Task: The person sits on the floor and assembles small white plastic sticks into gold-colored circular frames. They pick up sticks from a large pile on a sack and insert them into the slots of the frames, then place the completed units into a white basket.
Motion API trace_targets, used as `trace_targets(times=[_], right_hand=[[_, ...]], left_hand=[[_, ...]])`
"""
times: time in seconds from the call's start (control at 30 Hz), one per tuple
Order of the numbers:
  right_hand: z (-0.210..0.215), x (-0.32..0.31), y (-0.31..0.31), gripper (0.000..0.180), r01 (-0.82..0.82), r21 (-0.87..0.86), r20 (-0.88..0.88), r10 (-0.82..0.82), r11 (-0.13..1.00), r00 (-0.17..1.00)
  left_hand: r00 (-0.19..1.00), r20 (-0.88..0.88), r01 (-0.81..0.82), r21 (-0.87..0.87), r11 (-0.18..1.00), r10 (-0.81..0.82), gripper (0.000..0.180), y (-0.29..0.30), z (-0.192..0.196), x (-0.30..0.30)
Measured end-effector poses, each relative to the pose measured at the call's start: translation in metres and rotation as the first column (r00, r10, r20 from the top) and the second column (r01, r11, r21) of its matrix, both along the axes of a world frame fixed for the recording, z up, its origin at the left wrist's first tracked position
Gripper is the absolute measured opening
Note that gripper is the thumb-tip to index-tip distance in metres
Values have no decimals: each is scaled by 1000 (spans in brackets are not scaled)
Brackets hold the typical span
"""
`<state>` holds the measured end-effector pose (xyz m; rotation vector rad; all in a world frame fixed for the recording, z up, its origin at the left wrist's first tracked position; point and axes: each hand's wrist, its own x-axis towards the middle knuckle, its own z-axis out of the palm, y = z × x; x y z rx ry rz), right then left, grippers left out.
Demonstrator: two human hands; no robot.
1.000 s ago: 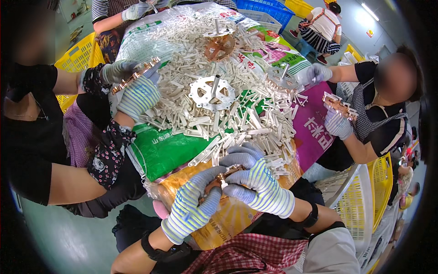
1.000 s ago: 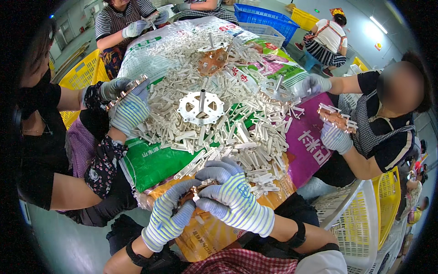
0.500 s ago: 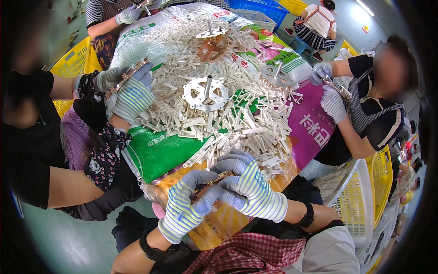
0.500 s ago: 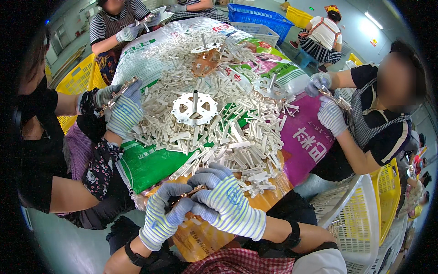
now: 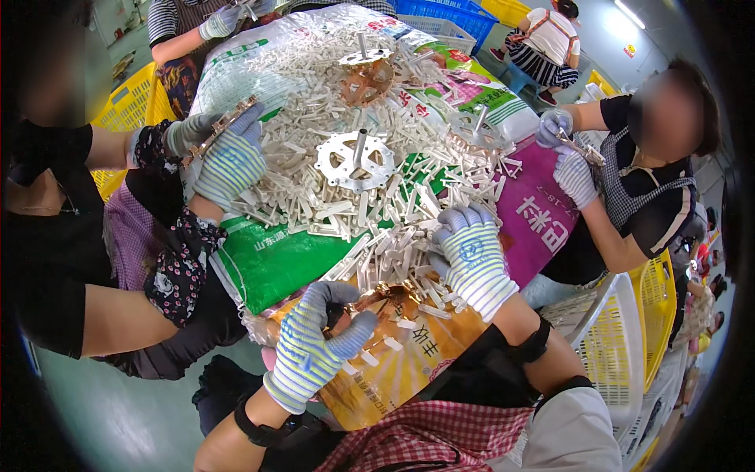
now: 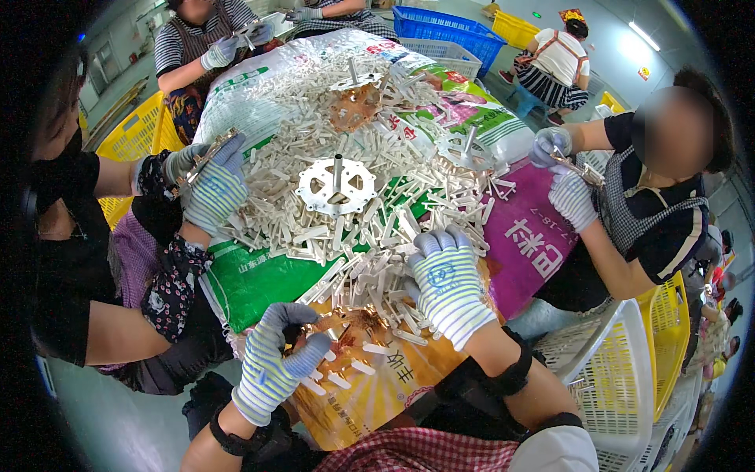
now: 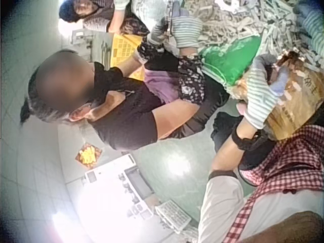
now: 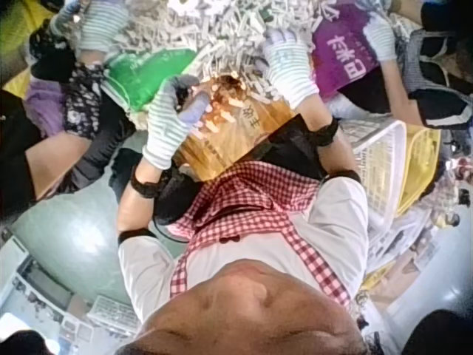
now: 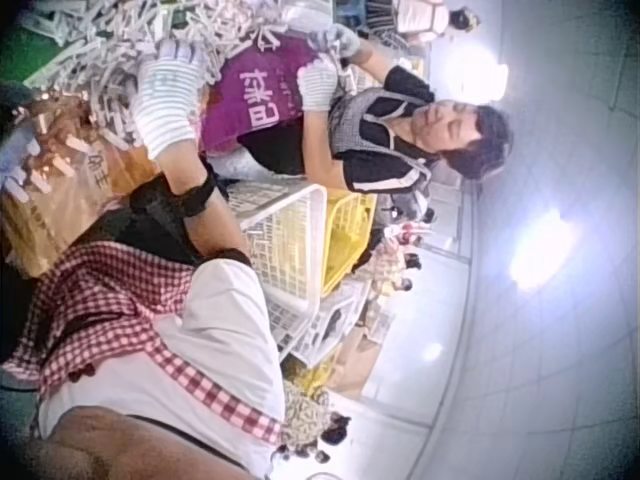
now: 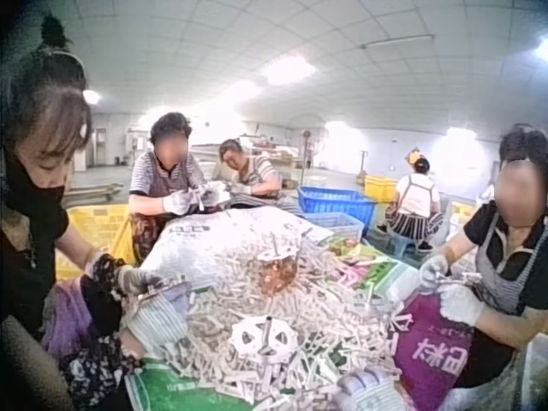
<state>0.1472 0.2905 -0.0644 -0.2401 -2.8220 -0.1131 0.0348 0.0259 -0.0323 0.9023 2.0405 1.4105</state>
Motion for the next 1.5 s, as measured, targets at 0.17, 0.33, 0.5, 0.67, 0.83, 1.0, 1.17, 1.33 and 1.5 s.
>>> trace_targets(times=[0.17, 0.33, 0.5, 0.67, 0.83, 1.0, 1.17, 1.33, 1.5], right_hand=[[0, -7, -1, 28, -18, 43, 50, 16, 999, 999], [2, -6, 7, 20, -41, 1, -116, 41, 999, 992], [36, -5, -36, 15, -412, -397, -388, 257, 820, 885], [31, -5, -81, 15, -515, -530, -433, 307, 674, 848], [24, -6, -81, 17, -494, -549, -400, 307, 675, 864], [18, -6, -83, 20, -523, -601, -414, 325, 604, 850], [16, -6, -87, 22, -519, -604, -399, 334, 605, 854], [21, -5, -90, 20, -550, -568, -437, 342, 612, 832], [31, -4, -41, 23, -319, -618, -402, 60, 718, 914]], left_hand=[[982, 186, -61, 159, 985, 31, 21, 1, -17, 5], [991, 133, -29, 121, 992, 12, 34, -5, -21, 2], [996, 46, 71, 72, 995, -75, 45, -5, -5, 0], [989, 126, 69, 98, 993, -81, 42, -3, 1, 2], [970, 229, 69, 58, 996, -81, 42, -1, 3, 1], [977, 189, 74, 132, 988, -98, 43, 0, 4, 6], [976, 211, 38, 94, 995, -57, 41, 1, 6, 5], [992, 113, 34, 129, 991, -49, 34, -2, 1, 5], [983, 184, -4, 51, 999, -5, 35, -4, 10, 7]])
